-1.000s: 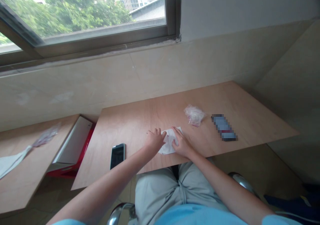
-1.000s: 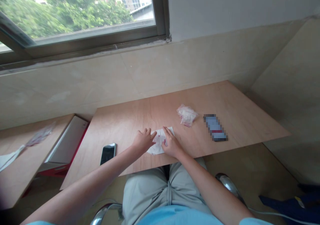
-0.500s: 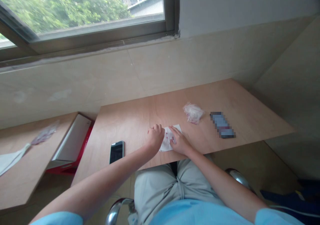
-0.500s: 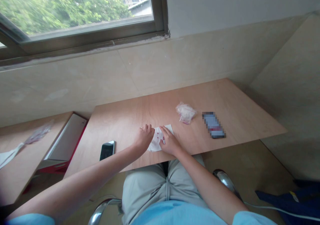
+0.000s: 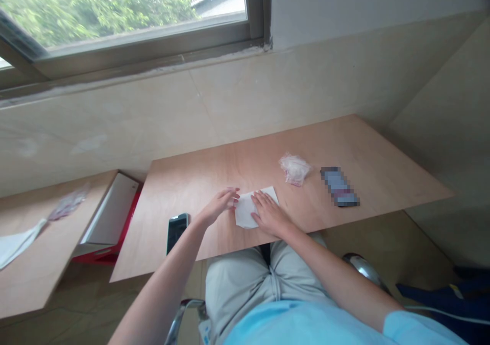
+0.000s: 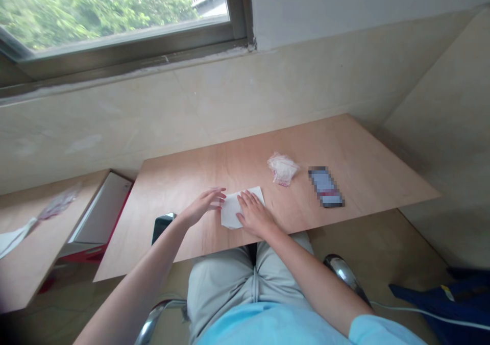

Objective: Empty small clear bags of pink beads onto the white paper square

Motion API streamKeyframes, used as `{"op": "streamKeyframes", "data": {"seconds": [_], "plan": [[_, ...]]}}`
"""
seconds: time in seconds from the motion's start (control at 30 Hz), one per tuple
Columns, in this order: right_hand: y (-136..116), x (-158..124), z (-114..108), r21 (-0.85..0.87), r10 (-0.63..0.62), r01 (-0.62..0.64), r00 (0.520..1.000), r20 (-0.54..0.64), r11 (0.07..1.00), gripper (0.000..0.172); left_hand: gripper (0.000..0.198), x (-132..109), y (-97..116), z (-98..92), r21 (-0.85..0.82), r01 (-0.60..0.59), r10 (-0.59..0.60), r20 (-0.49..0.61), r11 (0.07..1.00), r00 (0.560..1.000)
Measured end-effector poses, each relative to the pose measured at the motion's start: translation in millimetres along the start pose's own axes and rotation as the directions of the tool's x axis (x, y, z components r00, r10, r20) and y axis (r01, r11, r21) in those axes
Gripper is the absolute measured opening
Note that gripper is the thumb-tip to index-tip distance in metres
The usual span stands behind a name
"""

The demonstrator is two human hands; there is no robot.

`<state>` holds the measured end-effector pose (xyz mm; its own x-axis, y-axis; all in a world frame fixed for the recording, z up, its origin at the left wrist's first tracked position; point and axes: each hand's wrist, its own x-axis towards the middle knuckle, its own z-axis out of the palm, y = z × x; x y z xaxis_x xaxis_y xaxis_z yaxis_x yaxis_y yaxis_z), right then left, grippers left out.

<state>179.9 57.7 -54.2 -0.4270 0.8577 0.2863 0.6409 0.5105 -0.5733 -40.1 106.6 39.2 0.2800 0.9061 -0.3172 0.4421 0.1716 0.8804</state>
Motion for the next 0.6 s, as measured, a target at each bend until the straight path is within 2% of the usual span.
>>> {"op": "streamKeyframes", "data": {"seconds": [0.03,0.1,0.2,0.27,0.33,0.37,0.4,0.47,0.53,0.6], "plan": [[0,0,0,0.006,0.003,-0.003,1.000,-0.003,1.000,0.063,0.055,-3,-3,-3.3,-0.175,0.023,-0.019,0.028,0.984,0.999],[-1,1,-1,0.035,0.010,-0.009,1.000,-0.019,0.999,0.063,0.059,-9,-7,-7.9,-0.385,0.039,-0.021,0.050,0.922,0.999],[-1,2,-10,0.122,0.027,-0.014,0.994,-0.103,0.992,0.053,0.061,-12,-15,-15.8,-0.428,0.027,-0.016,0.029,0.904,0.999],[1,1,-20,0.183,0.078,-0.038,0.974,-0.215,0.982,0.040,0.062,-7,-21,-23.1,-0.293,0.005,-0.014,-0.030,0.956,0.999],[5,-2,-31,0.220,0.167,-0.102,0.939,-0.302,0.970,0.031,0.060,1,-27,-30.0,-0.007,-0.036,0.035,-0.151,0.999,0.988],[7,-5,-36,0.221,0.213,-0.149,0.928,-0.305,0.964,0.026,0.057,6,-30,-32.4,0.170,-0.054,0.090,-0.214,0.984,0.973],[9,-9,-40,0.209,0.254,-0.201,0.928,-0.273,0.957,0.021,0.054,11,-34,-33.7,0.342,-0.062,0.159,-0.262,0.938,0.952],[9,-17,-45,0.150,0.299,-0.279,0.945,-0.134,0.949,0.010,0.048,21,-41,-32.3,0.604,-0.048,0.289,-0.309,0.795,0.906],[6,-26,-46,0.071,0.297,-0.297,0.955,0.009,0.952,0.009,0.049,29,-48,-26.5,0.734,-0.004,0.365,-0.333,0.679,0.869],[1,-34,-44,0.020,0.278,-0.281,0.957,0.079,0.960,0.011,0.055,34,-54,-18.8,0.779,0.036,0.402,-0.362,0.625,0.841]]}}
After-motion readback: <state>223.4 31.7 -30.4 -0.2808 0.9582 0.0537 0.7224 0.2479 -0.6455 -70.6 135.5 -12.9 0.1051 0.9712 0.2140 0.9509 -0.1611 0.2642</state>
